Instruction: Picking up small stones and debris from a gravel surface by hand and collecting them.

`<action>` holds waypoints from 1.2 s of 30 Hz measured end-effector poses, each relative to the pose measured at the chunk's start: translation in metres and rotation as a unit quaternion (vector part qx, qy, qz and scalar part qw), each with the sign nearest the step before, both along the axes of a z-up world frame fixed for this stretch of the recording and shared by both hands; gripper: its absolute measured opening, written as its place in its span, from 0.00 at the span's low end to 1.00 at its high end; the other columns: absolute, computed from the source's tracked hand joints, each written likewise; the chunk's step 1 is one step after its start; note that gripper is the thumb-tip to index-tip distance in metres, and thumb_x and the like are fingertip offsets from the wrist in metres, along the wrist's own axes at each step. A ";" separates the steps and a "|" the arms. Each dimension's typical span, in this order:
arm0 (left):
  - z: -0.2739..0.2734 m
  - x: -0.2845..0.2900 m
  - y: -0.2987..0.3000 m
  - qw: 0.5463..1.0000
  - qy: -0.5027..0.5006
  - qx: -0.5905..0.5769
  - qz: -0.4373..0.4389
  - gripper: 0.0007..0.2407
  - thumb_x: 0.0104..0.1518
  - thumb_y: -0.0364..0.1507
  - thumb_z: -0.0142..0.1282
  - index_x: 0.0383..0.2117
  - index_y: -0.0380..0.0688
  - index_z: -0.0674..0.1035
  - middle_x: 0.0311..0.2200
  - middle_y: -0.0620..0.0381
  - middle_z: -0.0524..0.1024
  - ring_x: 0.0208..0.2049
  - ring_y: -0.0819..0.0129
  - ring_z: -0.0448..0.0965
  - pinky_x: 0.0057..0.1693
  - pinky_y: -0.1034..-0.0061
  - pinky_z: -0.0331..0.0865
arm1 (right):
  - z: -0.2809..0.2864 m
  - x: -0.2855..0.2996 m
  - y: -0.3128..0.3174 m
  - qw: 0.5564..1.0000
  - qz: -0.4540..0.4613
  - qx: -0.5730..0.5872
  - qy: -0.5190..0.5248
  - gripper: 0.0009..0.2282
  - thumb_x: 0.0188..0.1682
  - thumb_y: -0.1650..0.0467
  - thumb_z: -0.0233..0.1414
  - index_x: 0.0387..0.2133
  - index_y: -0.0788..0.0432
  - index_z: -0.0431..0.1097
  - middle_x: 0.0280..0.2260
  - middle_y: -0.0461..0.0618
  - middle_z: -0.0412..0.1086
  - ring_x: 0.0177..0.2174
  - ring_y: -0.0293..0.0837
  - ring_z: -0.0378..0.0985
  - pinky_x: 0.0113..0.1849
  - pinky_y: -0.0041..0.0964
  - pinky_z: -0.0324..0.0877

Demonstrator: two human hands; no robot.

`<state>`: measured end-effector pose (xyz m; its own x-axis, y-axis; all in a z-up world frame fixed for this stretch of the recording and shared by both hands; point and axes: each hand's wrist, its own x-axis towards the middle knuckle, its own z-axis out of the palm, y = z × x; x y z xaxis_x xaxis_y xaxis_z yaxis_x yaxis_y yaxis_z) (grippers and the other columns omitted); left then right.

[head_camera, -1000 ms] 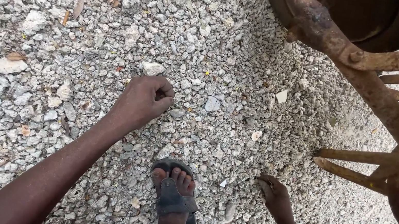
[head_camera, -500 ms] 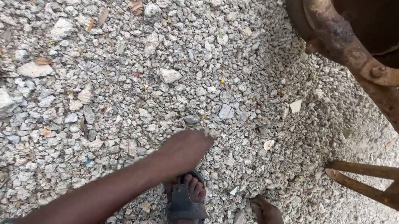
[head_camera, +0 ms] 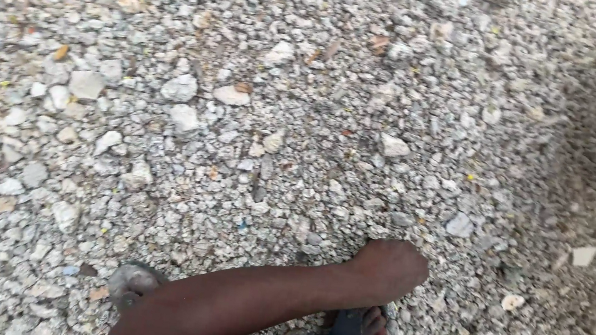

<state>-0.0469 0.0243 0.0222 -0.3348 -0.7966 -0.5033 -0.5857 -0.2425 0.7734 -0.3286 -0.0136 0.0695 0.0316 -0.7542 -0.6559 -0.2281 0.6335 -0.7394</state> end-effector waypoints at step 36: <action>0.029 0.228 0.122 0.970 -0.193 0.067 0.129 0.07 0.59 0.16 0.50 0.35 0.34 0.82 0.25 0.47 0.76 0.25 0.58 0.80 0.34 0.66 0.76 | -0.003 0.327 -0.034 0.924 0.264 0.041 -0.275 0.11 0.58 0.70 0.46 0.33 0.68 0.69 0.13 0.44 0.52 0.09 0.31 0.52 0.09 0.25 0.57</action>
<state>0.1807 0.1458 0.0513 0.1012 -0.7469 -0.6571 -0.7324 -0.5030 0.4589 -0.0017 -0.0478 0.0666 0.7260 -0.4875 -0.4851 -0.1255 0.5996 -0.7904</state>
